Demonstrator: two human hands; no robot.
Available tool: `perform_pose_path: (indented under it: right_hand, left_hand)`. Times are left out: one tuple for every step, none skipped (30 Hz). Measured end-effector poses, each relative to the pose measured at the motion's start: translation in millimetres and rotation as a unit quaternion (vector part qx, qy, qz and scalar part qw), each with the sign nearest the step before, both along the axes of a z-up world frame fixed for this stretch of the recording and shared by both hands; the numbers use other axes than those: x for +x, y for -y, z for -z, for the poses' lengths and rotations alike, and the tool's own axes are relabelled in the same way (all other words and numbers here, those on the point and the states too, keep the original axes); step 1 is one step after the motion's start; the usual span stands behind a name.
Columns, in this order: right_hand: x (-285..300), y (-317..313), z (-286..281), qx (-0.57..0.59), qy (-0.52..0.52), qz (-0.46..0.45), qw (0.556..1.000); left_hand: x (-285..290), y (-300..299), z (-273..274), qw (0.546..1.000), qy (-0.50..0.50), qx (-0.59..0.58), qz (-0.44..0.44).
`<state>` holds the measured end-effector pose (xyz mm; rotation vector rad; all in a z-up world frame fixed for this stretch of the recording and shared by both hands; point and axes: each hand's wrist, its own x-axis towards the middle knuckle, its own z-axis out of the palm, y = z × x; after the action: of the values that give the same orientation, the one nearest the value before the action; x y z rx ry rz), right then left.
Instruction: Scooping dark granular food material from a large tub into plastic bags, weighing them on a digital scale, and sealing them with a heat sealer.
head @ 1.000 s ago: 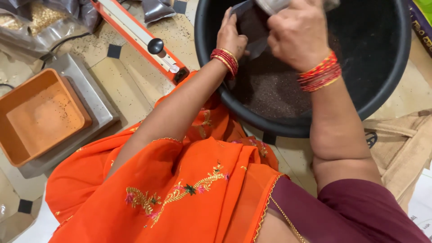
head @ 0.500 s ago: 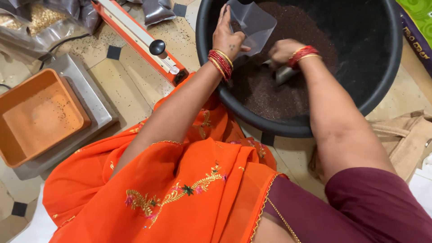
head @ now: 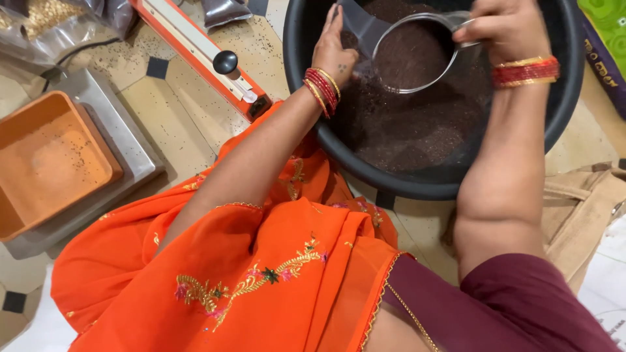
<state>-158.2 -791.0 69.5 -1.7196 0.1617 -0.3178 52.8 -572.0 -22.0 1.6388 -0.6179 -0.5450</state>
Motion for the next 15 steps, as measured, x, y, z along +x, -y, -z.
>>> perform_pose_path:
  right_hand:
    - [-4,-13,-18,-0.028,0.047,0.069,0.996]
    - [-9,-28,-34,-0.053,0.094,0.137,0.985]
    - [-9,-28,-26,-0.053,0.092,0.135,0.985]
    - [-9,-28,-18,-0.131,0.121,0.146,0.973]
    - [-9,-27,-9,-0.206,0.149,0.154,0.955]
    - [2,-55,-28,-0.206,0.150,0.154,0.955]
    - [13,-82,-46,-0.403,0.154,0.150,0.889]
    - [24,-110,-64,-0.582,0.152,0.140,0.787]
    - [29,-116,-59,-0.581,0.152,0.141,0.788]
    - [35,-123,-54,-0.626,0.163,0.113,0.754]
    - [41,-131,-50,-0.669,0.174,0.085,0.717]
    - [42,-133,-52,-0.669,0.173,0.086,0.718]
    - [43,-135,-55,-0.689,0.177,0.085,0.698]
    - [44,-137,-59,-0.709,0.180,0.082,0.677]
    - [42,-130,-53,-0.709,0.180,0.082,0.676]
  left_hand:
    - [-1,1,1,0.999,0.038,0.013,0.007]
    - [-2,0,3,0.997,0.076,0.028,0.014]
    - [-7,-5,-12,0.997,0.074,0.028,0.012]
    - [-10,-10,-28,0.998,0.036,0.048,0.023]
    - [-14,-14,-44,0.997,-0.003,0.067,0.035]
    - [-8,-9,-26,0.997,-0.002,0.068,0.035]
    - [-3,-3,-7,0.994,0.073,0.069,0.035]
    - [2,2,13,0.986,0.148,0.071,0.036]
    - [13,12,54,0.986,0.147,0.072,0.037]
    - [24,22,95,0.960,0.279,0.035,0.001]
    - [35,31,135,0.914,0.405,-0.003,-0.030]
    - [30,26,117,0.913,0.406,-0.002,-0.029]
    - [26,20,98,0.938,0.347,0.008,-0.017]
    - [20,16,79,0.958,0.286,0.018,-0.006]
    - [11,7,44,0.958,0.286,0.018,-0.006]
